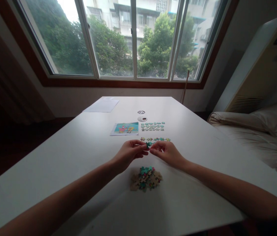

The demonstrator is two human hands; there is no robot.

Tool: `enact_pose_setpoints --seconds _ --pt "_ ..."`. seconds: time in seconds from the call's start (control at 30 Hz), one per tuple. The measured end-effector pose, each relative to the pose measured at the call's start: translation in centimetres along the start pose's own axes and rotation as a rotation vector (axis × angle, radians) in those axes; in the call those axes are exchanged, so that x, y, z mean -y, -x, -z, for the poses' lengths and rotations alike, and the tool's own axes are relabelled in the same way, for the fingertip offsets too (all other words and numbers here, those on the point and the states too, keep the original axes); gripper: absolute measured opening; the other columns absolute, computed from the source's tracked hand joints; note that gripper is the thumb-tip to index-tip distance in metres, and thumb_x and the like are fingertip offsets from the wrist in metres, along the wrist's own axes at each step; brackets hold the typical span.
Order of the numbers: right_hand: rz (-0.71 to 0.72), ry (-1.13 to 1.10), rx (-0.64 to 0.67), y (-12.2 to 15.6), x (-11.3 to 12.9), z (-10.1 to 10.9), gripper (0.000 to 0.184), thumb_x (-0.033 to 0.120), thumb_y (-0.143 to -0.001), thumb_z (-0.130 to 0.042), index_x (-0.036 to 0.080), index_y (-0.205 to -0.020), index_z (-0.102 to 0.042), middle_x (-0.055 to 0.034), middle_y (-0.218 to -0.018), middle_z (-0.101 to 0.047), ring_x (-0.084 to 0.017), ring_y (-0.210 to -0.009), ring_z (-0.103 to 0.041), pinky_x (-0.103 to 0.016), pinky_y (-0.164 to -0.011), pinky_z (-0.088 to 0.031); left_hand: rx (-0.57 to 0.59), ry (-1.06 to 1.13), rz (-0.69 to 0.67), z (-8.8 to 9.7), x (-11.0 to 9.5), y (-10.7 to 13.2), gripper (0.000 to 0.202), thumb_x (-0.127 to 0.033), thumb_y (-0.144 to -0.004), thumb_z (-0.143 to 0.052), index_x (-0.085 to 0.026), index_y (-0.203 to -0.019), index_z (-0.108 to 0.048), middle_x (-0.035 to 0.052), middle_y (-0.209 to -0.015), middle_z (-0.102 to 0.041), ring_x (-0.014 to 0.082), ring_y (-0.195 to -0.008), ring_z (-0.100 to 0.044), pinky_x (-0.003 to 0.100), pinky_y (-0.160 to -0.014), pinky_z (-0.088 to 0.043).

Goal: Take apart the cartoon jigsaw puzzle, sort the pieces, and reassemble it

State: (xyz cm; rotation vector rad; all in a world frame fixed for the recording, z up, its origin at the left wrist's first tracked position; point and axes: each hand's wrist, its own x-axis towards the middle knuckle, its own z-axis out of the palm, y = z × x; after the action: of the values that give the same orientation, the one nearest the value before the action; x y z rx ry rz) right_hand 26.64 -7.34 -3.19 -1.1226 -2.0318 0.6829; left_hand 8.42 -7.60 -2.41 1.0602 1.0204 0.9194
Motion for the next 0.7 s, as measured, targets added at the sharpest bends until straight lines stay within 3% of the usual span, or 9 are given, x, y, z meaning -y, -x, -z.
enact_pose_setpoints --seconds 0.3,0.5,0.7 --pt "-0.029 -0.110 -0.049 0.0 -0.2 -0.5 0.019 0.033 -0.074 -0.058 0.015 -0.073 -0.064 -0.0006 -0.062 -0.059 -0.009 -0.054 -0.046 -0.022 -0.051 -0.035 0.015 0.026 0.012 -0.5 0.4 0.3 0.025 -0.028 -0.057 -0.075 -0.011 -0.067 -0.059 -0.0010 -0.066 -0.055 0.0051 -0.055 -0.046 0.017 -0.051 -0.035" --pt "-0.093 -0.272 -0.167 -1.2 -1.8 1.5 0.027 0.040 -0.071 -0.060 0.013 -0.073 -0.062 -0.0007 -0.062 -0.058 -0.010 -0.055 -0.048 -0.023 -0.053 -0.038 0.115 -0.329 -0.094 1.1 0.3 -0.5 0.029 -0.033 -0.065 -0.066 -0.014 -0.086 -0.061 0.0005 -0.068 -0.057 0.0078 -0.055 -0.049 0.019 -0.048 -0.035" --pt "-0.128 -0.310 -0.334 -2.0 -2.9 3.5 0.031 0.043 -0.067 -0.063 0.013 -0.073 -0.063 -0.0011 -0.062 -0.058 -0.010 -0.055 -0.049 -0.023 -0.052 -0.039 0.242 -0.510 -0.073 2.7 0.5 -1.6 0.025 -0.030 -0.061 -0.067 -0.012 -0.076 -0.061 -0.0006 -0.060 -0.056 0.0087 -0.050 -0.048 0.020 -0.046 -0.035"
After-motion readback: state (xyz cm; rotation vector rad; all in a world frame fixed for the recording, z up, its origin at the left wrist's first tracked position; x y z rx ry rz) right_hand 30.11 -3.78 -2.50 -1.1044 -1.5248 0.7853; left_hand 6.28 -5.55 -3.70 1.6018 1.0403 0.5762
